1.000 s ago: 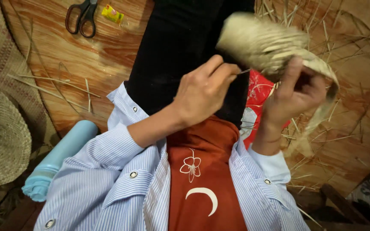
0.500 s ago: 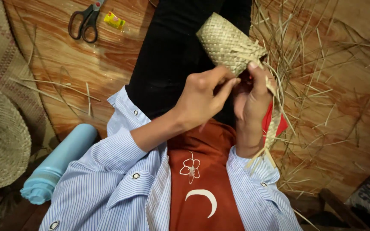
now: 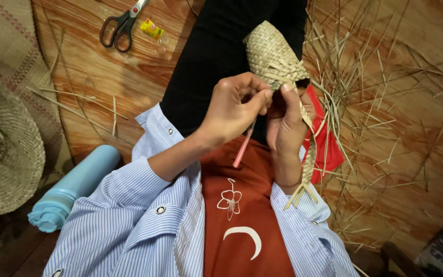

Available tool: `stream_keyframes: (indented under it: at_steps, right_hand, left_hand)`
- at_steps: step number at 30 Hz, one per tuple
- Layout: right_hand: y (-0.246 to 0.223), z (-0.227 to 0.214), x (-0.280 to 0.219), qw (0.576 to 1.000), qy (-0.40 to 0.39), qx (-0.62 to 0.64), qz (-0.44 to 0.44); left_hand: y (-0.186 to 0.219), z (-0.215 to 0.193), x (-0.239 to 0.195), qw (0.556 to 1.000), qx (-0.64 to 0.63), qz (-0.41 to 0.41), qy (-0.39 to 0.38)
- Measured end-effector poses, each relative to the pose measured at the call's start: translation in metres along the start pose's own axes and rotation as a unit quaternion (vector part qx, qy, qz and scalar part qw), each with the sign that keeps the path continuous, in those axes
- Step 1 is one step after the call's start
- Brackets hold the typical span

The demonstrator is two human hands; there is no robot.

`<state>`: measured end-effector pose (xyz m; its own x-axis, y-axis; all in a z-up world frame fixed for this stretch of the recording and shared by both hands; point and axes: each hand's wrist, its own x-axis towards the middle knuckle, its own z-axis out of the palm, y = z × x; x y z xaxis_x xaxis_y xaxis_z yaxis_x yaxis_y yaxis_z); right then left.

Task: Weaving a small pouch or basket using dried plant fibers

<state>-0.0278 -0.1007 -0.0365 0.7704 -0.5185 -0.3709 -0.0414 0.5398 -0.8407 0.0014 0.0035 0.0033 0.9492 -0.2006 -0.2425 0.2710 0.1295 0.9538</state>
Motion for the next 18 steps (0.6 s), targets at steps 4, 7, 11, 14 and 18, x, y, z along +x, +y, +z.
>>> stream_keyframes:
  at_steps: [4, 7, 11, 14, 18]
  right_hand:
    - [0.002, 0.001, 0.005, 1.000, 0.007, 0.000, -0.008]
    - [-0.006, 0.012, 0.006, 1.000, 0.015, -0.011, -0.001]
    - [-0.016, 0.011, 0.016, 0.996, 0.020, -0.082, -0.002]
    - [-0.031, 0.011, 0.032, 0.991, -0.011, -0.130, -0.019]
    - [-0.051, 0.011, 0.056, 0.995, -0.042, -0.074, 0.046]
  left_hand:
    - [-0.020, 0.004, 0.003, 1.000, -0.007, 0.021, 0.009]
    - [-0.020, 0.004, 0.005, 0.998, -0.061, 0.007, 0.019]
    - [-0.010, -0.010, 0.010, 0.998, -0.008, 0.067, -0.018]
    - [-0.001, -0.022, 0.020, 0.956, 0.207, 0.206, -0.023]
    - [0.021, -0.027, 0.040, 0.885, 0.350, 0.305, -0.028]
